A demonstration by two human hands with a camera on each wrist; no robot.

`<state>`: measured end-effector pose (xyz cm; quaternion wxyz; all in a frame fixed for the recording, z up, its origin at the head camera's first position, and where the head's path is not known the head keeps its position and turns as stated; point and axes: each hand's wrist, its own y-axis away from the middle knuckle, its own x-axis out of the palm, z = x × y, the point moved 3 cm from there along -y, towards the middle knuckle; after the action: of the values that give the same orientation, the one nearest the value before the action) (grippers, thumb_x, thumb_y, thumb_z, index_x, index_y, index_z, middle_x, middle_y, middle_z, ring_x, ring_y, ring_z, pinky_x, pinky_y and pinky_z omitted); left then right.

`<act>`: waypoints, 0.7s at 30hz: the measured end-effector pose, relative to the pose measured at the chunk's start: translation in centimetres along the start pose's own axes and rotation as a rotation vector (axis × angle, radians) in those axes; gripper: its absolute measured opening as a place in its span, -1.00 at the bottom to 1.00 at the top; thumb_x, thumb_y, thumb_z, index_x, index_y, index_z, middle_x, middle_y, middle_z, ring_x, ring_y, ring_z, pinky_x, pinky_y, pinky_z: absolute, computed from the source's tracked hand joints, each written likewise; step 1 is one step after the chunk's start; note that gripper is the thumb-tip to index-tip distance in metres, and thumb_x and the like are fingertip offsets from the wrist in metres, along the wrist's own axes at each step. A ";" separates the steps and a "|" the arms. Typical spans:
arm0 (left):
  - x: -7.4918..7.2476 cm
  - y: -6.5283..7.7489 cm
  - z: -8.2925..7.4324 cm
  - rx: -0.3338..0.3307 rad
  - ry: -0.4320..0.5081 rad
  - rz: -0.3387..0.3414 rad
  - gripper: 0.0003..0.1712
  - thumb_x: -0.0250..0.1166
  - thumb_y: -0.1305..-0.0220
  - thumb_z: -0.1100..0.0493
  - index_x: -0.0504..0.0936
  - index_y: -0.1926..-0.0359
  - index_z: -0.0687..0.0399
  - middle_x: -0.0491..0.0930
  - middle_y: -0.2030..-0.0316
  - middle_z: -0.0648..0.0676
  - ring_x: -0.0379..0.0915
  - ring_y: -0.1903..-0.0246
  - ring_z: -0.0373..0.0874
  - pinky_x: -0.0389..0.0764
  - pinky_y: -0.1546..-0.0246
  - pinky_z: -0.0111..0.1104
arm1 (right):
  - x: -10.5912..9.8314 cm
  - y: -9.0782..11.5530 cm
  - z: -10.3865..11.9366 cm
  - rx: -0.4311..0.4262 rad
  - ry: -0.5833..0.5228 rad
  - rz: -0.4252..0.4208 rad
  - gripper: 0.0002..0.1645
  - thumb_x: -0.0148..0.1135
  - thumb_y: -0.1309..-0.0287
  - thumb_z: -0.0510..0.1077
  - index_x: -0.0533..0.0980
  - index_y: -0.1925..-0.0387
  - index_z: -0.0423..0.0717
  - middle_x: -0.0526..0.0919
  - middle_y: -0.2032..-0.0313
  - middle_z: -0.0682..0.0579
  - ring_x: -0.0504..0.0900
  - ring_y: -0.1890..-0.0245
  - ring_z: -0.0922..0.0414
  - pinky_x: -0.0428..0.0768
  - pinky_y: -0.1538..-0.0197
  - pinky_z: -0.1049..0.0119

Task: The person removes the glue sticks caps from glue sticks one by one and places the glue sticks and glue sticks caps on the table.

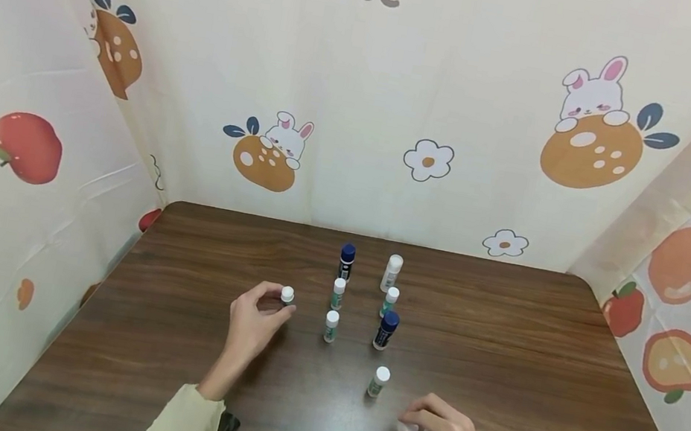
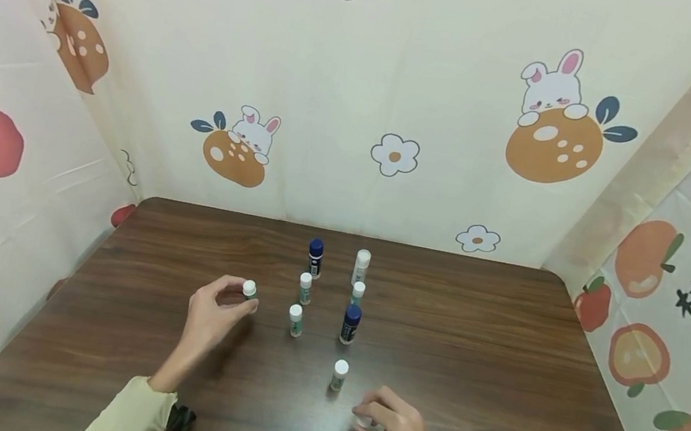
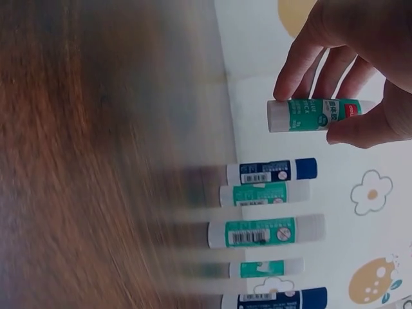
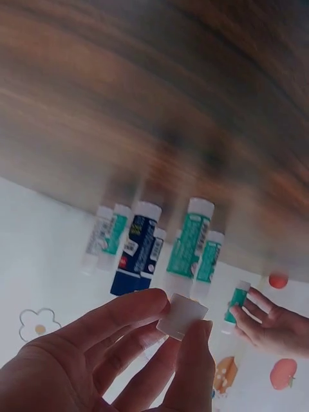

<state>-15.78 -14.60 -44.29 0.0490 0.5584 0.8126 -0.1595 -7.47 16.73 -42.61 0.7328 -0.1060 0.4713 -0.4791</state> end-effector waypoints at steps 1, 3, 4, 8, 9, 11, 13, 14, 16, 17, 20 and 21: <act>0.0 -0.1 0.1 -0.003 0.002 -0.003 -0.71 0.47 0.13 0.40 0.65 0.29 0.23 0.66 0.33 0.16 0.64 0.32 0.01 0.62 0.33 -0.40 | 0.0 0.2 -0.2 0.001 0.002 -0.004 -0.71 0.38 0.11 -0.41 0.61 0.31 -0.07 0.56 0.32 0.09 0.52 0.48 0.33 0.43 0.52 0.64; 0.0 -0.3 0.4 -0.013 0.001 -0.004 -0.71 0.47 0.13 0.40 0.65 0.29 0.23 0.66 0.33 0.17 0.64 0.33 0.03 0.62 0.34 -0.41 | 0.0 0.6 -0.4 0.010 0.010 -0.012 -0.65 0.40 0.20 -0.46 0.61 0.32 -0.07 0.55 0.33 0.09 0.51 0.49 0.34 0.42 0.53 0.64; 0.1 -0.5 0.6 -0.016 -0.005 -0.002 -0.71 0.47 0.13 0.40 0.65 0.28 0.23 0.66 0.32 0.17 0.65 0.33 0.04 0.62 0.34 -0.41 | 0.0 0.8 -0.5 0.020 0.012 -0.014 -0.61 0.41 0.25 -0.48 0.60 0.32 -0.06 0.55 0.33 0.10 0.51 0.49 0.34 0.42 0.53 0.64; 0.1 -1.1 1.3 -0.025 -0.025 0.006 -0.71 0.46 0.10 0.39 0.65 0.27 0.22 0.65 0.30 0.17 0.65 0.33 0.06 0.62 0.33 -0.40 | 0.2 1.4 -0.7 0.072 0.040 -0.006 -0.56 0.42 0.33 -0.50 0.59 0.38 -0.01 0.54 0.33 0.15 0.48 0.50 0.38 0.40 0.55 0.64; 0.1 -1.2 1.5 -0.024 -0.030 0.007 -0.71 0.46 0.10 0.39 0.65 0.26 0.22 0.65 0.30 0.17 0.65 0.33 0.06 0.62 0.32 -0.40 | 0.2 1.6 -0.7 0.082 0.047 0.001 -0.57 0.42 0.33 -0.50 0.58 0.39 -0.01 0.54 0.33 0.16 0.48 0.50 0.39 0.40 0.55 0.64; 0.0 -1.5 1.7 -0.029 -0.027 0.005 -0.71 0.46 0.09 0.38 0.64 0.26 0.21 0.65 0.29 0.17 0.65 0.33 0.05 0.63 0.32 -0.38 | 0.2 1.8 -0.8 0.106 0.058 0.018 -0.60 0.43 0.32 -0.49 0.58 0.41 -0.02 0.54 0.33 0.18 0.48 0.49 0.39 0.41 0.54 0.64; 0.0 -1.6 1.8 -0.037 -0.028 0.005 -0.71 0.46 0.08 0.37 0.64 0.26 0.21 0.66 0.29 0.17 0.65 0.34 0.04 0.63 0.32 -0.37 | 0.2 2.1 -0.9 0.134 0.059 0.035 -0.62 0.43 0.31 -0.48 0.59 0.42 -0.03 0.53 0.34 0.20 0.48 0.47 0.38 0.42 0.54 0.63; 0.0 -1.6 1.9 -0.041 -0.027 0.006 -0.71 0.46 0.08 0.37 0.64 0.26 0.21 0.66 0.29 0.17 0.65 0.34 0.04 0.63 0.32 -0.37 | 0.2 2.3 -1.0 0.143 0.066 0.040 -0.63 0.43 0.30 -0.47 0.59 0.42 -0.03 0.52 0.34 0.21 0.48 0.47 0.38 0.42 0.53 0.62; 0.0 -1.7 2.0 -0.055 -0.020 0.011 -0.71 0.46 0.07 0.36 0.64 0.25 0.21 0.66 0.28 0.17 0.66 0.34 0.04 0.63 0.33 -0.37 | 0.1 2.7 -1.2 0.167 0.073 0.050 -0.63 0.43 0.29 -0.46 0.59 0.41 -0.01 0.51 0.35 0.24 0.47 0.46 0.38 0.41 0.52 0.62; 0.1 -1.8 2.1 -0.060 -0.018 0.013 -0.71 0.46 0.07 0.36 0.64 0.24 0.22 0.66 0.28 0.18 0.65 0.34 0.04 0.63 0.33 -0.37 | 0.0 2.9 -1.3 0.166 0.081 0.049 -0.62 0.44 0.30 -0.46 0.59 0.41 0.00 0.51 0.36 0.24 0.47 0.46 0.38 0.41 0.51 0.62; 0.1 -2.0 2.4 -0.069 -0.021 0.012 -0.71 0.45 0.06 0.36 0.64 0.23 0.23 0.65 0.28 0.19 0.65 0.33 0.05 0.63 0.34 -0.38 | -0.1 3.5 -1.6 0.146 0.094 0.036 -0.59 0.44 0.33 -0.46 0.59 0.40 0.01 0.51 0.37 0.25 0.46 0.48 0.38 0.39 0.51 0.63; 0.1 -2.1 2.5 -0.070 -0.025 0.010 -0.71 0.45 0.06 0.36 0.64 0.24 0.23 0.65 0.28 0.19 0.65 0.33 0.05 0.63 0.34 -0.38 | -0.1 3.8 -1.8 0.138 0.094 0.029 -0.58 0.44 0.34 -0.47 0.59 0.40 0.01 0.51 0.37 0.25 0.46 0.48 0.38 0.38 0.51 0.63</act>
<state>-17.97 -15.96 -46.21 0.0795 0.5582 0.8143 -0.1380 -6.60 19.27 -45.80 0.7222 -0.0256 0.4727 -0.5043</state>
